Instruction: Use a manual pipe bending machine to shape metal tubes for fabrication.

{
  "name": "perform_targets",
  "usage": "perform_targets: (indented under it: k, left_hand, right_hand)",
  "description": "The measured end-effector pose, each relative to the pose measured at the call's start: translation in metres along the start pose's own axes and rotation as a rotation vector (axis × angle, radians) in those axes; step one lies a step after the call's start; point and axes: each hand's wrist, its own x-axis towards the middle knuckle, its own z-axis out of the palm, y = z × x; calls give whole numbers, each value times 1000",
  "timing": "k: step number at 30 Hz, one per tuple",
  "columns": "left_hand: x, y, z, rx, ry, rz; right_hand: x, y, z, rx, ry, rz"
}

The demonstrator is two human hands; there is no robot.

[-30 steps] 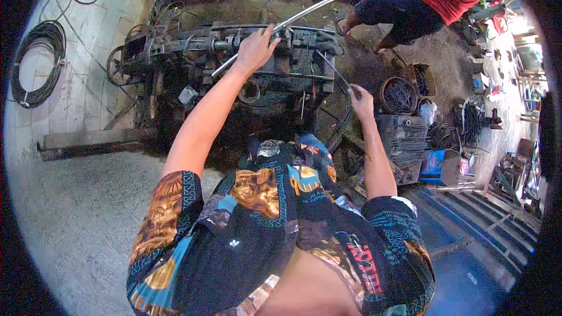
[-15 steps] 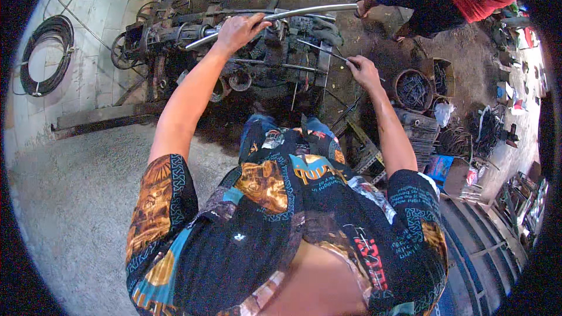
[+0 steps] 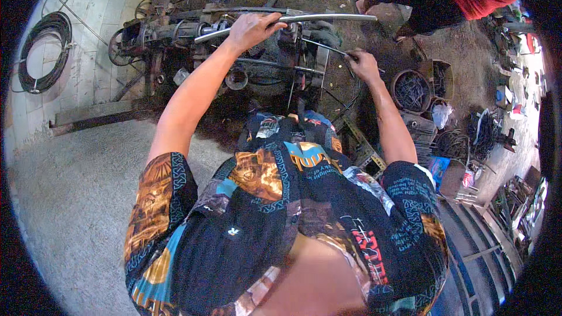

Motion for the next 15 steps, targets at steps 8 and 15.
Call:
perform_targets:
  k: [8,15]
  left_hand:
    - [5,6,10,57,-46,0]
    - [3,4,12,-20,52,5]
  right_hand:
    - [12,7,-3,12,-9,54]
    - [47,13,54,62,52,-168]
